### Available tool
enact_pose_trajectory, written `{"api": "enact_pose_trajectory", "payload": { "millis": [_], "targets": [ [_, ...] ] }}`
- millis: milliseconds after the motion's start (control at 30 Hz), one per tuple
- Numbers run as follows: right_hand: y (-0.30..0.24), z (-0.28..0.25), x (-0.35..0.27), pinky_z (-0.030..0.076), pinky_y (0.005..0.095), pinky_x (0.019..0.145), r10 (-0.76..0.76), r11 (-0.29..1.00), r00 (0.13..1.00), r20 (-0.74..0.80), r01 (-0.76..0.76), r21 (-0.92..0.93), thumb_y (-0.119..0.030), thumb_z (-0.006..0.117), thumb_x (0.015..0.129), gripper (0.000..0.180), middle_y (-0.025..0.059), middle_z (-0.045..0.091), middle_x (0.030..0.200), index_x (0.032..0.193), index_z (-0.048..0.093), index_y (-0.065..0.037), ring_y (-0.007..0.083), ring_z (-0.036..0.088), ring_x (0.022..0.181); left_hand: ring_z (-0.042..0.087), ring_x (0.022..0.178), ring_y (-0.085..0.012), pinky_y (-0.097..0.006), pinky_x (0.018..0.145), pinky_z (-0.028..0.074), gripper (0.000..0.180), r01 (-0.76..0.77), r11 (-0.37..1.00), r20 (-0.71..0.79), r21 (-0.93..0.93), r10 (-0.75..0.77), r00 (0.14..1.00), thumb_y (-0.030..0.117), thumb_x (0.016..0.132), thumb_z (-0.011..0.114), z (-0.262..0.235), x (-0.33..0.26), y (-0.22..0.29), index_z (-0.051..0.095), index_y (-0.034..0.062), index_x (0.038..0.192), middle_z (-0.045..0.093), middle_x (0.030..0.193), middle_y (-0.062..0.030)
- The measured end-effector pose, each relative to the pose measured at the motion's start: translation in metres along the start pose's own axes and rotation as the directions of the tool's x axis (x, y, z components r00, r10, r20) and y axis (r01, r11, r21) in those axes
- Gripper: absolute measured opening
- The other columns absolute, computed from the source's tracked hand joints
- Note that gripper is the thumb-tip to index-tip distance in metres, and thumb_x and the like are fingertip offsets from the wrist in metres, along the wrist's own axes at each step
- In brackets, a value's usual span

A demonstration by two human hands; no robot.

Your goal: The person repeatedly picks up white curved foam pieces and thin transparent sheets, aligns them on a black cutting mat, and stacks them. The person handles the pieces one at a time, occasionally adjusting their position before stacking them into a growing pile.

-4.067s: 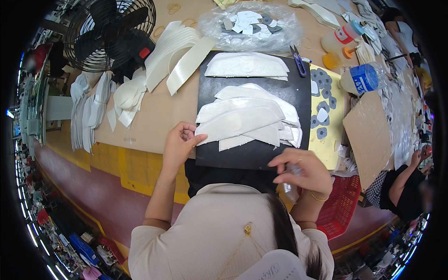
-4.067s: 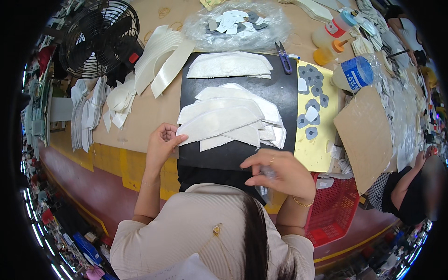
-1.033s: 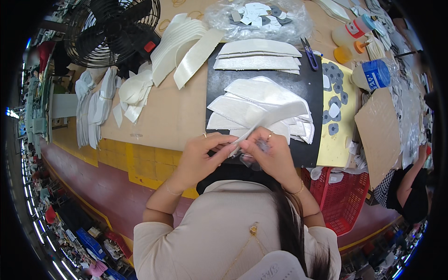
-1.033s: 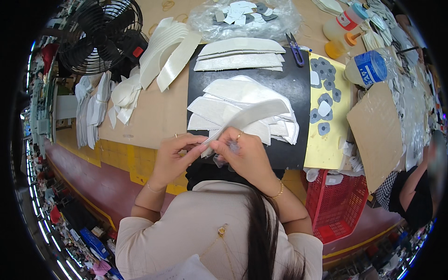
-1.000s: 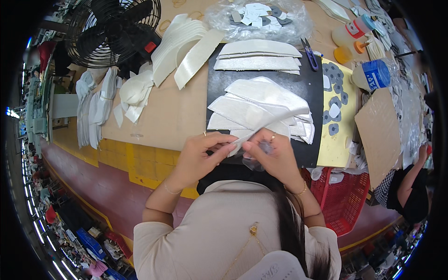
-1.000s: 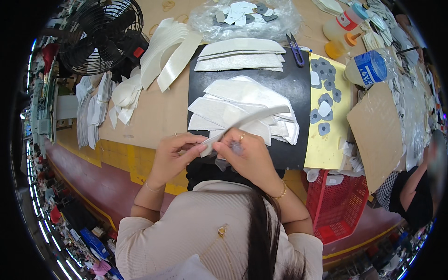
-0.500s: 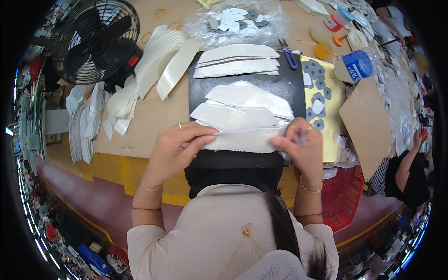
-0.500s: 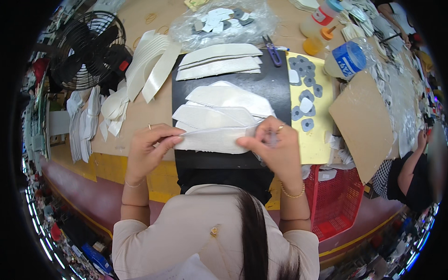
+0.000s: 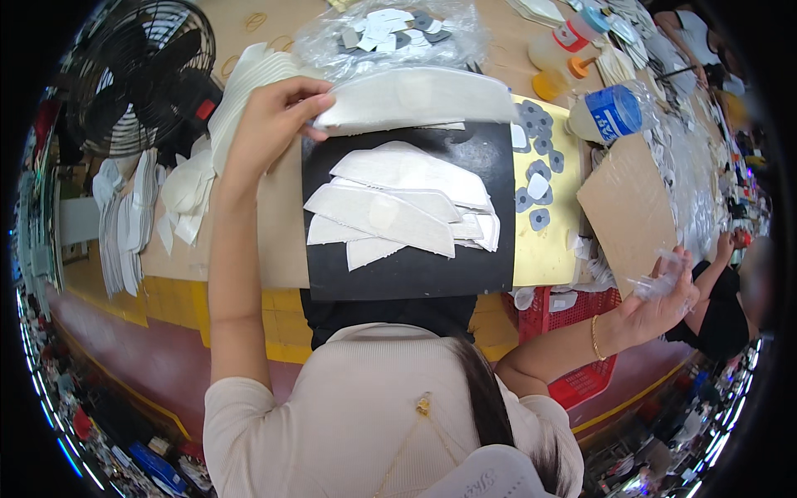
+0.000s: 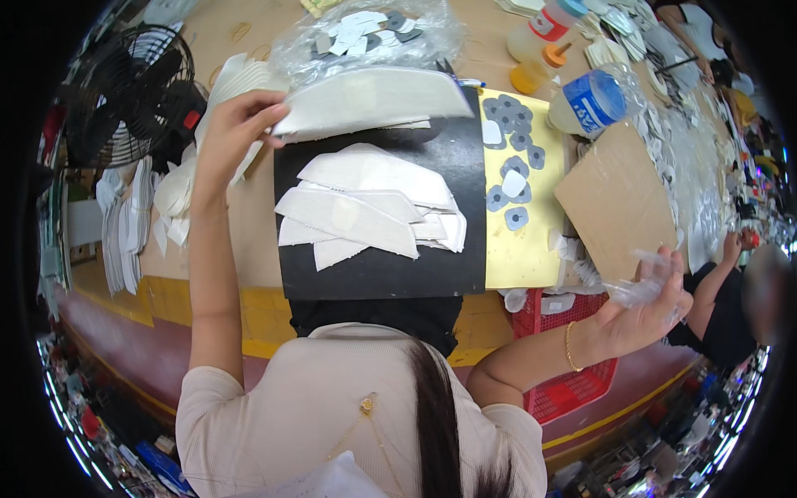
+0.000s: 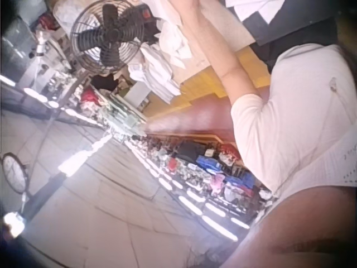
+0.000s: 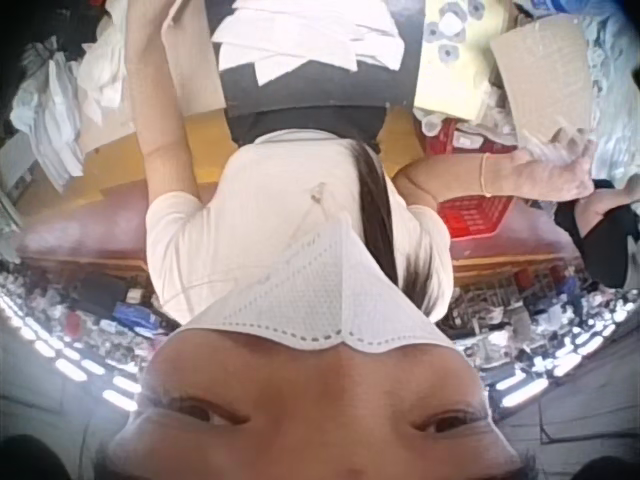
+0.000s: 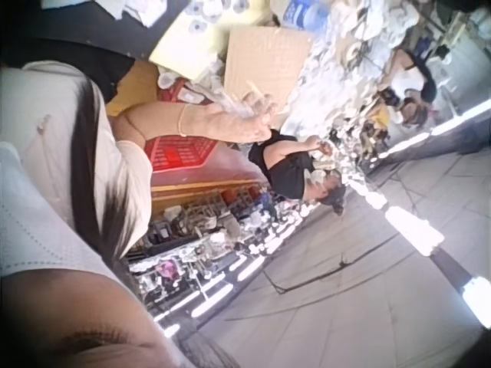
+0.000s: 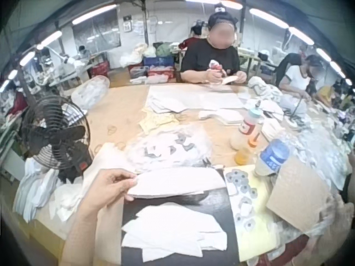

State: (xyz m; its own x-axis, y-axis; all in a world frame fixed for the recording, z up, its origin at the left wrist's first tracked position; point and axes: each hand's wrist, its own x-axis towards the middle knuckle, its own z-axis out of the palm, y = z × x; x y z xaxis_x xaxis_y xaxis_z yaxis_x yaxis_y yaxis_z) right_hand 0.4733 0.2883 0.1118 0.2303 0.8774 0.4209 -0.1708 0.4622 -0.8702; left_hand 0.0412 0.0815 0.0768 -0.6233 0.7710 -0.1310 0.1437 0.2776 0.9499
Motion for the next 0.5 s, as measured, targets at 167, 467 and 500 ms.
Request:
{"api": "enact_pose_trajectory", "payload": {
  "millis": [167, 467, 500],
  "targets": [
    [0.0, 0.024, -0.029, 0.056, 0.0398, 0.084, 0.047, 0.991, 0.998, 0.041, -0.042, -0.127, -0.012, 0.066, 0.091, 0.018, 0.0193, 0.066, 0.106, 0.088, 0.049, -0.007, 0.0262, 0.064, 0.096, 0.063, 0.079, -0.0195, -0.031, 0.066, 0.051, 0.037, -0.069, 0.758, -0.113, 0.649, 0.185, 0.976, 0.022, 0.083, 0.074, -0.006, 0.023, -0.053, 0.067, 0.0008, 0.113, 0.062, 0.089, -0.0102],
    [0.004, 0.076, -0.073, 0.047, 0.0254, 0.054, 0.061, 0.997, 0.845, 0.532, -0.027, -0.071, 0.001, 0.063, 0.09, 0.015, 0.017, 0.063, 0.088, 0.096, 0.05, -0.001, 0.0152, 0.057, 0.061, 0.044, 0.126, -0.0391, -0.044, 0.106, 0.039, 0.096, -0.425, 0.471, 0.363, 0.773, 0.221, 0.905, 0.048, 0.062, 0.085, 0.056, 0.053, -0.021, 0.047, 0.0077, 0.14, 0.049, 0.135, -0.0221],
    [0.004, 0.076, -0.077, 0.047, 0.0254, 0.056, 0.06, 0.997, 0.84, 0.539, -0.026, -0.07, 0.002, 0.063, 0.089, 0.015, 0.0165, 0.062, 0.087, 0.096, 0.05, -0.001, 0.0141, 0.056, 0.061, 0.044, 0.127, -0.0387, -0.044, 0.106, 0.039, 0.105, -0.385, 0.469, 0.361, 0.795, 0.143, 0.921, 0.052, 0.058, 0.086, 0.058, 0.059, -0.019, 0.043, 0.0085, 0.144, 0.049, 0.135, -0.0231]
  ]
}}
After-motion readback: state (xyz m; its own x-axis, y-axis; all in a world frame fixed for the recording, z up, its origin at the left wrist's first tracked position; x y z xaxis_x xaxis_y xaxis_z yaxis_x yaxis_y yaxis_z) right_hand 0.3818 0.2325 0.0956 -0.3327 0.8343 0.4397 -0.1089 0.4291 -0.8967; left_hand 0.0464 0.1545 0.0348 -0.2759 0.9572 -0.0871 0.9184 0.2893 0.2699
